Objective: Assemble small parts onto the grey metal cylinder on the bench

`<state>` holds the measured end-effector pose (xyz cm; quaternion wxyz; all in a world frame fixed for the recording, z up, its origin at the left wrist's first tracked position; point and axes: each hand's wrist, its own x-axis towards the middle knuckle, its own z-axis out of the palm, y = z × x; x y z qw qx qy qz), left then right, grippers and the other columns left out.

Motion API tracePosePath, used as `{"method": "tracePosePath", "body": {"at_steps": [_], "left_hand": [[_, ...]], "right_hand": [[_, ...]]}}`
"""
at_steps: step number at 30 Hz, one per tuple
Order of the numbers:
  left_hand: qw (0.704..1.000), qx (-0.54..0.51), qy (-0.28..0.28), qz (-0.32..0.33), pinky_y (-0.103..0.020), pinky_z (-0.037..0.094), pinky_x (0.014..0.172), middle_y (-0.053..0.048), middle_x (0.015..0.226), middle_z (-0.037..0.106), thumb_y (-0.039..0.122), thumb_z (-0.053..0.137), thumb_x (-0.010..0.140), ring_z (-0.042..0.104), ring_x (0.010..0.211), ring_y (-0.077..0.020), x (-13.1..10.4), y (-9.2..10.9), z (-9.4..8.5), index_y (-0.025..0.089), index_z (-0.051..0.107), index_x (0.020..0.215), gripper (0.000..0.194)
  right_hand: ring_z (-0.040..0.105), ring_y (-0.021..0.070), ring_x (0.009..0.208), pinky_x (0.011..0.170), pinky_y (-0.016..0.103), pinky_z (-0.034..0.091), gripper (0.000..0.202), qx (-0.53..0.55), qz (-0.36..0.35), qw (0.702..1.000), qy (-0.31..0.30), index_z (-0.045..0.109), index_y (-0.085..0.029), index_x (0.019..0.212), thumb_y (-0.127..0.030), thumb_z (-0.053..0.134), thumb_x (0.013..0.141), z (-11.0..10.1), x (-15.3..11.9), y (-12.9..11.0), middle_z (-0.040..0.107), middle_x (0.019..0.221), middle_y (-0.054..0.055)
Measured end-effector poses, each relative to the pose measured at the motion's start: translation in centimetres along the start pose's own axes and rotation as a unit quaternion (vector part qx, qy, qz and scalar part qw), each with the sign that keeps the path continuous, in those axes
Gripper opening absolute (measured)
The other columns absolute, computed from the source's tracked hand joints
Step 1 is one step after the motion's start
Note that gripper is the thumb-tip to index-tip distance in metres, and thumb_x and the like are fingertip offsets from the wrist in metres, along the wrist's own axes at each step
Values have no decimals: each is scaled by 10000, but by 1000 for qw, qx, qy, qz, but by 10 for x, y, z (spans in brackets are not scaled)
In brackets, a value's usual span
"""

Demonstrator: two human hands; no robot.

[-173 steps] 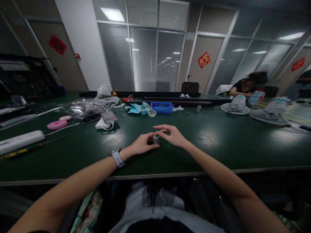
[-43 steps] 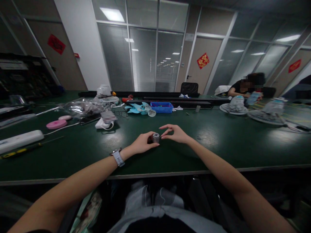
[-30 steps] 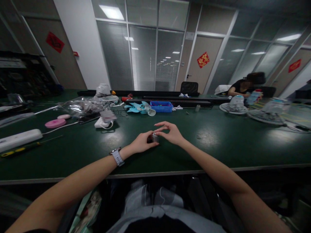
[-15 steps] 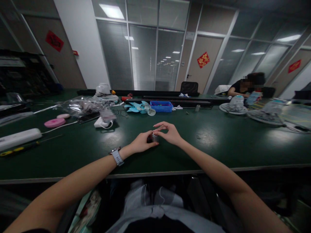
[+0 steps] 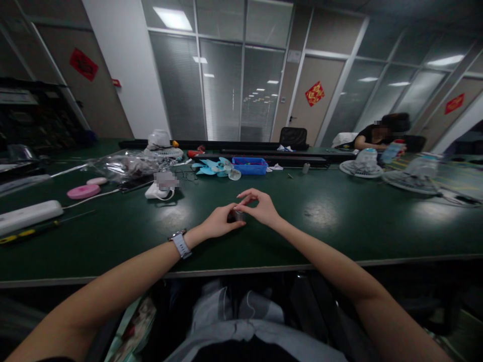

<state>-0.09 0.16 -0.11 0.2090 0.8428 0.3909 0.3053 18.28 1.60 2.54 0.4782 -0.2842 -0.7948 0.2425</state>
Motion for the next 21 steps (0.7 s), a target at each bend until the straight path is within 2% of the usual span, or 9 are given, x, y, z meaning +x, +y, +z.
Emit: {"method": "tracePosePath", "body": {"at_steps": [3,6,9,14,21], "left_hand": [[1000,-4,0,0,-299,483,693,-69,966,668,467,640,774,620,780,-187,0,0,0,152,557,1161,506],[1000,-5,1,0,-287,478,663,-54,932,668,463,637,776,615,740,-176,0,1,0,156,525,1222,553],[1000,-10,-4,6,-280,476,657,-50,922,664,447,632,785,614,731,-169,0,1,-1,154,510,1243,557],[1000,-2,7,10,-287,477,674,-57,936,664,449,647,771,614,752,-175,0,0,0,150,560,1146,487],[1000,-6,7,7,-288,482,680,-65,956,668,461,645,771,623,773,-184,0,-1,1,151,552,1151,499]], "right_hand": [[686,162,740,779,321,521,351,8,-12,1000,-6,643,-189,1014,-343,739,714,-1,0,-1,702,770,10],[693,172,853,840,332,518,344,23,-11,998,-51,638,-194,1085,-298,696,763,-6,0,-2,725,892,38],[693,175,901,857,329,518,275,24,-7,996,-80,662,-191,1059,-256,659,792,-11,0,-2,724,967,51],[699,164,831,825,312,520,237,-1,-1,998,-64,678,-182,1011,-210,673,775,-12,0,-1,728,909,42],[683,148,768,785,292,511,211,-34,-11,999,-31,671,-194,973,-219,689,764,-7,-1,-2,714,805,8]]}}
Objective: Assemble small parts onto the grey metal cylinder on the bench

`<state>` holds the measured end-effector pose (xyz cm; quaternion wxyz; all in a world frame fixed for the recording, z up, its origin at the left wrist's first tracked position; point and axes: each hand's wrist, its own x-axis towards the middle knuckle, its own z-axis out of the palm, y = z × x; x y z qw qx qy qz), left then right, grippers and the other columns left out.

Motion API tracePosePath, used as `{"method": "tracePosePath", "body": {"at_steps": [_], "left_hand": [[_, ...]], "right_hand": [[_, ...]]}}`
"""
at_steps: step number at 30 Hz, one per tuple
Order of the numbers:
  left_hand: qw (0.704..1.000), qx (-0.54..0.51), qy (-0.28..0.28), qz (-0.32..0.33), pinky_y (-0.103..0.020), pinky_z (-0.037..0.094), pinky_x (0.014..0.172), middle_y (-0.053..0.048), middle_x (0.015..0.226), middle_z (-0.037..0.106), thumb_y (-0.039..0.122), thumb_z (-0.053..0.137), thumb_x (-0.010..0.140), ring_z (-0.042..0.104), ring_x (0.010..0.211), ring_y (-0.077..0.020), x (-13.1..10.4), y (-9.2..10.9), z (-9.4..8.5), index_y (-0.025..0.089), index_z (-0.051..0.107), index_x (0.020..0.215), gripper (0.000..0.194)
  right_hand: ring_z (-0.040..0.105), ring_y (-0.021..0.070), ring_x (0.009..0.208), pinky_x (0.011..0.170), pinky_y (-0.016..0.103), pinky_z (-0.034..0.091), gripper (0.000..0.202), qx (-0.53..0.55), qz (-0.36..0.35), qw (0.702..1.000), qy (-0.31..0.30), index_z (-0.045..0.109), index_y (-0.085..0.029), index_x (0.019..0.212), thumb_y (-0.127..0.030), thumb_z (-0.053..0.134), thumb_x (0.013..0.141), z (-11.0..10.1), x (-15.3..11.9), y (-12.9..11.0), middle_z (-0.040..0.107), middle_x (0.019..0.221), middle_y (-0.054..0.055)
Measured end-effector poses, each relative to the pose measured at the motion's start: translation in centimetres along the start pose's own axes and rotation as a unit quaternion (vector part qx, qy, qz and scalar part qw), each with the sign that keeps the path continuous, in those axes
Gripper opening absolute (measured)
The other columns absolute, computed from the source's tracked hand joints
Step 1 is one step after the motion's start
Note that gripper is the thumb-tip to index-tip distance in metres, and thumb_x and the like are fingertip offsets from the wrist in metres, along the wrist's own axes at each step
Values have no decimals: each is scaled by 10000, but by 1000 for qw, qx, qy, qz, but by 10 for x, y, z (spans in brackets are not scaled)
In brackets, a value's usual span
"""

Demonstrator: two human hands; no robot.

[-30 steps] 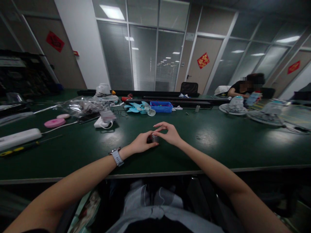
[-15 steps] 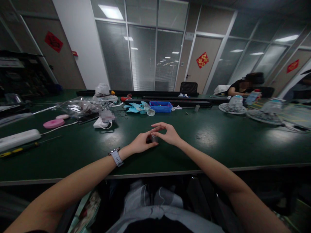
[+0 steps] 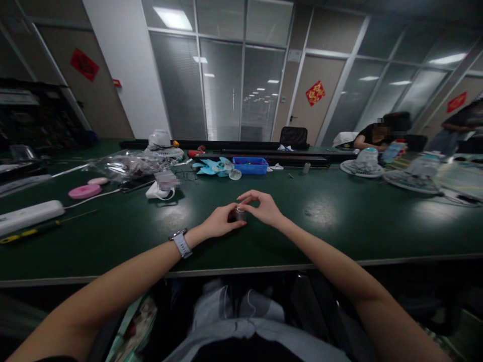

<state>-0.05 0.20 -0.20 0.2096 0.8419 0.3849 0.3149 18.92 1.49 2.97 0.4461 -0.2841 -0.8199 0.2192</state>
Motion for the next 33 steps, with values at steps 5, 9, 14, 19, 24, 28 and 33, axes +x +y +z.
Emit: {"method": "tracePosePath", "body": {"at_steps": [5,9,14,19,24,28,33], "left_hand": [[1000,-7,-3,-1,-292,481,678,-62,955,667,460,645,773,624,771,-185,0,0,0,152,551,1154,499],[1000,-5,-3,-5,-301,484,701,-65,963,666,458,649,770,626,794,-190,-1,1,-1,151,562,1133,484],[1000,-13,-9,-1,-285,481,672,-55,941,661,439,643,780,618,751,-174,-1,2,-2,152,527,1197,519],[1000,-5,-15,0,-269,463,625,-38,872,656,448,633,785,603,696,-163,0,3,-2,155,543,1165,489],[1000,0,-5,-3,-268,465,632,-46,898,660,461,642,773,602,710,-164,0,2,-2,153,556,1137,484],[1000,-3,-3,-1,-277,474,650,-58,930,667,468,643,769,613,733,-171,0,1,-1,152,550,1158,511],[1000,5,-2,-3,-283,476,667,-57,933,670,471,643,766,618,753,-179,0,2,-2,158,558,1145,499]], "right_hand": [[666,140,726,755,286,506,222,-21,-8,1000,12,657,-200,974,-265,697,766,2,-1,0,695,766,-2],[657,142,723,727,282,511,217,-42,-15,999,15,659,-203,963,-297,695,770,2,-1,-1,685,766,1],[682,152,842,826,306,517,247,-3,-31,999,-21,663,-206,1034,-224,673,787,-4,-1,-2,716,915,23],[687,157,847,817,307,525,167,8,-14,999,-46,694,-197,960,-191,649,799,-7,0,1,724,926,33],[674,148,788,772,300,511,208,-28,-22,999,-24,680,-213,994,-180,657,790,-4,0,3,716,878,19],[660,145,759,738,290,492,198,-61,-24,998,-1,673,-222,978,-196,671,782,0,-1,1,710,823,2],[670,146,748,700,274,493,196,-10,-9,999,45,658,-209,973,-255,673,783,-1,2,0,715,804,7]]}}
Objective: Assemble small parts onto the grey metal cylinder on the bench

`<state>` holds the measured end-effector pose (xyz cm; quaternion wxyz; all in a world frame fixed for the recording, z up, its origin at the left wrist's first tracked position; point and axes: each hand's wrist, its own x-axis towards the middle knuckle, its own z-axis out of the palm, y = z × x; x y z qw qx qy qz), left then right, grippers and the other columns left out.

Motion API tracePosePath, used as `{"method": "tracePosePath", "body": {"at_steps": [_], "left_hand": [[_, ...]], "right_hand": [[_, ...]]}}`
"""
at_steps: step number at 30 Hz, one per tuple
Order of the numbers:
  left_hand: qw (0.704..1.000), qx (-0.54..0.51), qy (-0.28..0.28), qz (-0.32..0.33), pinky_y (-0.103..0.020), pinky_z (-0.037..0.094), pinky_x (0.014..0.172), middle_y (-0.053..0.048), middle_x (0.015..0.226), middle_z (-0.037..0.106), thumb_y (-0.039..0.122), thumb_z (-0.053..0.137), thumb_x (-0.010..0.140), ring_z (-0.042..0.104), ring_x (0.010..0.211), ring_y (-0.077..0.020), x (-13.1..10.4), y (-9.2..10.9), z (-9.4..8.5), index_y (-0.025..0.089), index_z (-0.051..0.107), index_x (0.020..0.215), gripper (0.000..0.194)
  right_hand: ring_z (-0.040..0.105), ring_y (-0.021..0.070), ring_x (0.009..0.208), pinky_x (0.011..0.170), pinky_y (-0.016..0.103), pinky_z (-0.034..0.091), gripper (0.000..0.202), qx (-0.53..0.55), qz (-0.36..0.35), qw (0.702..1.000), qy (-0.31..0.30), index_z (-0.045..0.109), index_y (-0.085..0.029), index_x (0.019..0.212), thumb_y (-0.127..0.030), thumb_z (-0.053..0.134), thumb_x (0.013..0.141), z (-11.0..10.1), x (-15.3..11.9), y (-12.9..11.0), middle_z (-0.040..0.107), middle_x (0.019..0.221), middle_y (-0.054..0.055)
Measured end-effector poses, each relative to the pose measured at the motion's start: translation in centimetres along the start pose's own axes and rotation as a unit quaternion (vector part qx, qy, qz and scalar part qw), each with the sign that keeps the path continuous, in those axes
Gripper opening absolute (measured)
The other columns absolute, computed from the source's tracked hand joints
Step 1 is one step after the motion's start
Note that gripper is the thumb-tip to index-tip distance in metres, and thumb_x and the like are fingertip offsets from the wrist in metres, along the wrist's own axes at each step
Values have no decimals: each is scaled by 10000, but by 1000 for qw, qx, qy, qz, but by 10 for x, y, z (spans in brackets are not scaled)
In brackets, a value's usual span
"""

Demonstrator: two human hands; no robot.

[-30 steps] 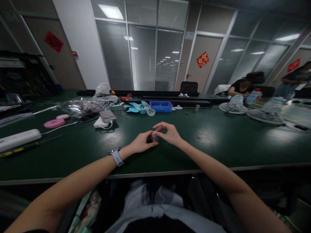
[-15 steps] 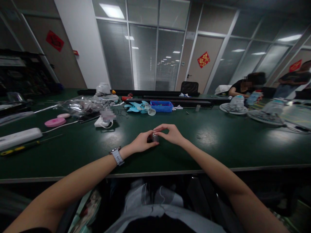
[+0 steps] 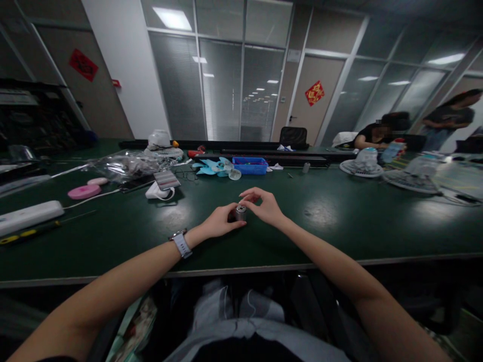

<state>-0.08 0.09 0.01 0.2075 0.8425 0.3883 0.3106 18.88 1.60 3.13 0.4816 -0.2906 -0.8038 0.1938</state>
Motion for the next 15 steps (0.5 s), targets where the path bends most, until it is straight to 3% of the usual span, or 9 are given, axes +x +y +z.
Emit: {"method": "tracePosePath", "body": {"at_steps": [3,5,11,15], "left_hand": [[1000,-8,-7,-4,-287,481,692,-53,930,668,457,644,768,621,778,-182,0,1,-1,165,565,1125,468],[1000,-16,-9,-4,-292,486,713,-52,933,666,447,640,772,624,799,-185,0,2,-1,171,568,1115,446],[1000,-26,-12,-6,-299,496,722,-53,941,667,429,645,769,630,808,-189,-1,2,-1,181,575,1105,424],[999,-33,-10,-2,-293,499,725,-51,956,670,410,652,767,635,819,-187,-1,2,0,183,581,1091,402]], "right_hand": [[680,156,739,676,273,497,251,23,24,999,35,650,-193,974,-306,703,756,-9,2,6,718,796,21],[691,168,748,684,281,503,301,31,50,998,23,638,-178,1000,-317,713,744,-18,0,15,725,794,35],[714,195,820,793,338,517,338,55,127,967,-211,637,-134,1023,-279,717,728,-33,-9,42,744,829,70],[706,188,853,792,328,518,360,57,138,955,-256,647,-130,1021,-306,725,717,-31,-8,47,741,884,85]]}}
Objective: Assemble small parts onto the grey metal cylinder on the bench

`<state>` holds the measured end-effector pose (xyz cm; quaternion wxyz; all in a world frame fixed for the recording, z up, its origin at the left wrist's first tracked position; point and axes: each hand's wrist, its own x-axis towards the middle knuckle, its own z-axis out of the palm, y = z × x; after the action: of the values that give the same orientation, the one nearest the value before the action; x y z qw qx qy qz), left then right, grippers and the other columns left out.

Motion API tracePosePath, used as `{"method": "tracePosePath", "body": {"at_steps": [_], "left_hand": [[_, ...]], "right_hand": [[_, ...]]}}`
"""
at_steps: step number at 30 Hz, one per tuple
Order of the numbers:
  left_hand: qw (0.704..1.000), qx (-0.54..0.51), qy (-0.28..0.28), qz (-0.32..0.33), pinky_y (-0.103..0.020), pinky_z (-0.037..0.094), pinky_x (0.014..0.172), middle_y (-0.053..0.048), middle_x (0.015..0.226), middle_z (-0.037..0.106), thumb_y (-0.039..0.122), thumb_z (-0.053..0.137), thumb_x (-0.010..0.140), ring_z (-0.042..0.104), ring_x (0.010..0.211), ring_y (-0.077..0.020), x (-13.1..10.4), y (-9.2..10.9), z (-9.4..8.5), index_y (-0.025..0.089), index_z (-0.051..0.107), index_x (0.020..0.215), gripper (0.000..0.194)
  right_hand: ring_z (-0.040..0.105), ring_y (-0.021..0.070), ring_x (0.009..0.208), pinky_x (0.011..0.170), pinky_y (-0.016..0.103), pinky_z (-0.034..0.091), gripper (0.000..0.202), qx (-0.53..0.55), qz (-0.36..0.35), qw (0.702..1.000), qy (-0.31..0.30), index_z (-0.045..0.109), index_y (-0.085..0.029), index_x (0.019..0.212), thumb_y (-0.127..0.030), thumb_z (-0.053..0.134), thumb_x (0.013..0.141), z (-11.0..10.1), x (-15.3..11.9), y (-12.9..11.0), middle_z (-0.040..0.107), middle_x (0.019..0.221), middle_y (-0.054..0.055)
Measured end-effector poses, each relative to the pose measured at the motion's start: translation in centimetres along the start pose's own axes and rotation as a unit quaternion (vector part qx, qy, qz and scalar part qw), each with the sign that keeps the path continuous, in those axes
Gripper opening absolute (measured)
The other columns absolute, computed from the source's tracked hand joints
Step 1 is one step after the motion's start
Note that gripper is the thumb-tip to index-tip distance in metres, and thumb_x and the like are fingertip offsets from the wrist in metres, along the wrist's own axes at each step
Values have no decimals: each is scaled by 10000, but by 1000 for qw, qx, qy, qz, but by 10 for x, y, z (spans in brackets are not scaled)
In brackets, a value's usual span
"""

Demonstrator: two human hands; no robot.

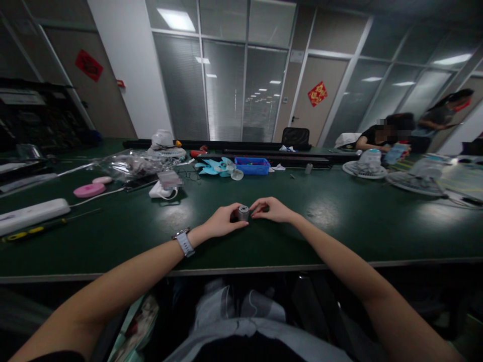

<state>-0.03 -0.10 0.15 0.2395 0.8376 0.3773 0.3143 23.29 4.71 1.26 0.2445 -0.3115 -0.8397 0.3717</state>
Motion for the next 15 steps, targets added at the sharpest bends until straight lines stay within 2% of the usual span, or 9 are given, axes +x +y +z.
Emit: {"method": "tracePosePath", "body": {"at_steps": [5,11,13,15], "left_hand": [[1000,-9,-2,3,-292,498,733,-53,957,672,404,652,770,636,820,-185,0,0,0,179,579,1099,406],[1000,-5,-4,7,-293,494,730,-50,953,665,403,646,775,628,821,-187,1,-1,0,179,576,1088,391],[1000,0,-6,8,-293,492,727,-47,940,663,411,642,778,626,812,-186,0,-1,0,180,572,1098,402],[1000,4,-6,5,-294,491,725,-48,934,663,428,638,779,624,806,-186,0,-1,-1,178,567,1112,423]], "right_hand": [[698,179,832,733,299,522,468,-4,-2,1000,-12,640,-137,1064,-315,777,653,-1,0,1,732,949,101],[702,163,771,708,284,528,421,-8,-3,1000,9,645,-123,1078,-257,743,691,6,2,3,740,897,98],[706,168,781,730,296,535,413,-3,-3,1000,30,636,-128,1097,-224,729,705,7,3,0,742,868,87],[709,174,804,767,318,542,402,8,-5,996,94,623,-137,1111,-209,710,725,8,4,-5,742,855,80]]}}
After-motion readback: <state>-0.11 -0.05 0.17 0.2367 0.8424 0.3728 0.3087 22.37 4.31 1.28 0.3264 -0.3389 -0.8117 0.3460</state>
